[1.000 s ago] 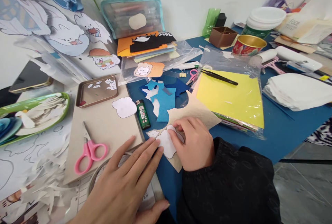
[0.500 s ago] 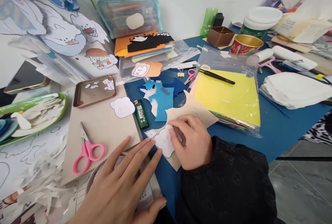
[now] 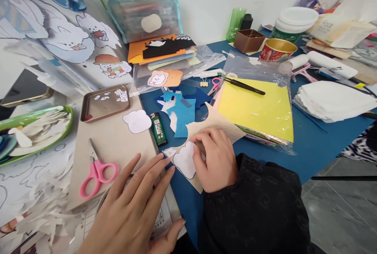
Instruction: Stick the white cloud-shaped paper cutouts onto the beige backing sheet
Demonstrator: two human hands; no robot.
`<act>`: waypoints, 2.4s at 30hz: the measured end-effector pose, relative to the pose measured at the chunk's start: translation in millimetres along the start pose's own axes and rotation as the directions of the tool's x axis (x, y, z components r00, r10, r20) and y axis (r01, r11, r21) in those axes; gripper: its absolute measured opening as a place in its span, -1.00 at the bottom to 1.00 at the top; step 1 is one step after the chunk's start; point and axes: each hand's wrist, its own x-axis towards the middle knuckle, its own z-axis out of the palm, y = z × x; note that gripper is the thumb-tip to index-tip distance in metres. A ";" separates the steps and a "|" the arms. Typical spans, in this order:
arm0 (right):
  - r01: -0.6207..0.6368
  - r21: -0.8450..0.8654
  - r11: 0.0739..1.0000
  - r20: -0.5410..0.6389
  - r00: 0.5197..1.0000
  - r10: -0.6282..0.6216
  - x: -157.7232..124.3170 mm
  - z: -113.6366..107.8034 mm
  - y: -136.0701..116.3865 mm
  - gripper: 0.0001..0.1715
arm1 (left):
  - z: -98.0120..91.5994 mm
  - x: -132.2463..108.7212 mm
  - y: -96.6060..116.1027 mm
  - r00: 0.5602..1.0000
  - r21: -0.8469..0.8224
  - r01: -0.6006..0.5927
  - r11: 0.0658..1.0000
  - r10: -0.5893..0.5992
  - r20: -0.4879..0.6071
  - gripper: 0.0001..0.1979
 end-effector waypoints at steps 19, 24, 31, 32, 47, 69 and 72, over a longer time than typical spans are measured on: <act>-0.018 -0.022 1.000 -0.125 0.992 0.015 -4.0 4.2 -8.6 -0.87 | 0.1 -0.4 -1.3 0.999 -0.025 -0.039 0.999 0.040 0.029 -0.48; 0.088 0.073 0.993 -0.098 0.992 -0.080 -5.3 -0.3 -14.2 -0.83 | -1.6 0.8 -0.9 0.998 -0.024 -0.027 0.999 0.028 0.048 -0.47; 0.016 0.027 1.000 -0.070 0.997 -0.014 -6.4 -0.1 -21.2 -0.89 | -2.5 2.5 -0.3 0.997 -0.010 -0.035 0.999 0.036 0.068 -0.47; -0.018 0.015 1.000 -0.054 0.998 0.018 -6.1 -0.6 -21.9 -0.85 | -2.5 2.0 -0.7 0.997 -0.009 -0.040 0.999 0.040 0.069 -0.47; -0.256 0.387 0.886 0.179 0.963 0.200 8.3 -10.7 -29.7 -0.84 | -1.8 -1.9 -1.9 0.992 0.033 -0.066 0.997 0.062 0.112 -0.44; -0.027 0.009 1.000 -0.041 0.999 0.028 -3.5 2.0 1.1 -0.69 | -1.9 -0.9 -1.6 0.997 0.023 -0.025 0.999 0.023 0.073 -0.49; -0.065 0.002 0.998 -0.062 0.996 0.065 -3.7 2.0 -1.9 -0.70 | -2.3 0.7 -0.4 0.997 0.031 -0.017 0.999 0.015 0.073 -0.49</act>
